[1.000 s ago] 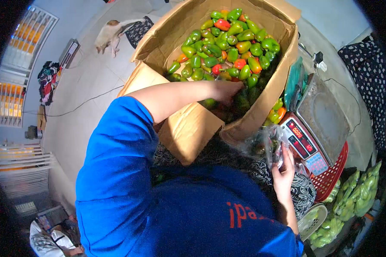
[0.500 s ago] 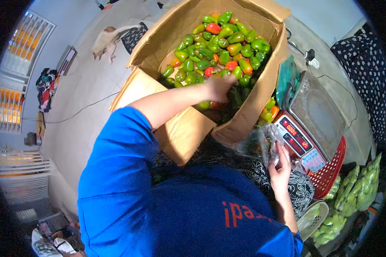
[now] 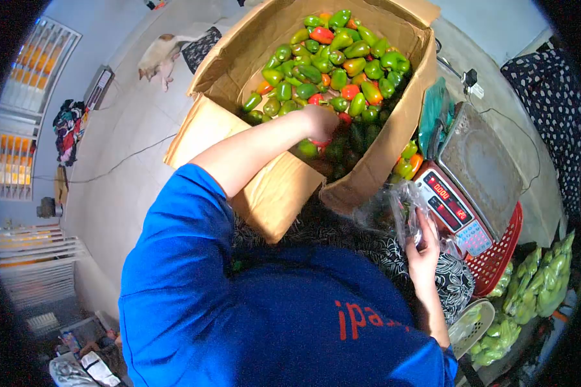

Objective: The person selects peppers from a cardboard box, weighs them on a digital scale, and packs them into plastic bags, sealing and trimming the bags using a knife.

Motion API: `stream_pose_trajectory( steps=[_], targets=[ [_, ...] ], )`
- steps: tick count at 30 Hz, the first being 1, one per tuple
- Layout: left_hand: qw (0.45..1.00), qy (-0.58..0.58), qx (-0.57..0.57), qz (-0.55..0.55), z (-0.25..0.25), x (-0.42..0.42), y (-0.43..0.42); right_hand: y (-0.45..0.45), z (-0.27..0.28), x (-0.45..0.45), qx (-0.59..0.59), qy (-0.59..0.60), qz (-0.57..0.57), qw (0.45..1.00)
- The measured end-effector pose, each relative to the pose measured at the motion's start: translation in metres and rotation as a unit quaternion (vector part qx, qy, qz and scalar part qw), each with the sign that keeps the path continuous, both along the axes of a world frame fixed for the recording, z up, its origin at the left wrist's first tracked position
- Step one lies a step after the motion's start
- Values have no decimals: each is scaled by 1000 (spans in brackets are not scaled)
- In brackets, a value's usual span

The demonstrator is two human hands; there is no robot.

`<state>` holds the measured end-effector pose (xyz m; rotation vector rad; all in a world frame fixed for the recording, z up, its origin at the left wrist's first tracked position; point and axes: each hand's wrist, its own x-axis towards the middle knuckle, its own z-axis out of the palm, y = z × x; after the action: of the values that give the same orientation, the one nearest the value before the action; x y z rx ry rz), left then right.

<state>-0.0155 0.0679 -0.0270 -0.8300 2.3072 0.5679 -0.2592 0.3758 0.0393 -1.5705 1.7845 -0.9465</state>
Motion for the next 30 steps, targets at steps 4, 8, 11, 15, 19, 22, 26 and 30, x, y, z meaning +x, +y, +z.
stream_pose_trajectory(
  steps=[4, 8, 11, 15, 19, 22, 26, 30],
  targets=[
    [987, 51, -144, -52, 3, 8, 13, 0, 4, 2, 15, 17, 2, 1000],
    [979, 40, -190, -57, -6, -1, 20, 1, 2, 3, 9, 6, 6, 1000],
    [976, 21, -213, -41, -2, -17, 22, -1, 5, 6, 3, 5, 10, 1000],
    [979, -5, -202, 3, -29, -26, 17, 0, 1, 5, -16, 12, 6, 1000],
    [954, 101, -282, -26, -22, -15, 22, 1, -2, -1, -13, -33, -20, 999],
    [988, -18, -143, -56, 38, -14, 14, 2, 4, -9, -42, 19, -44, 998],
    [909, 299, -221, 192, 129, 11, 49, 3, 0, -21, -54, 14, -77, 995],
    [819, 498, -153, 241, 159, -26, 130, -1, 5, -16, -55, 6, -65, 996]
  ],
)
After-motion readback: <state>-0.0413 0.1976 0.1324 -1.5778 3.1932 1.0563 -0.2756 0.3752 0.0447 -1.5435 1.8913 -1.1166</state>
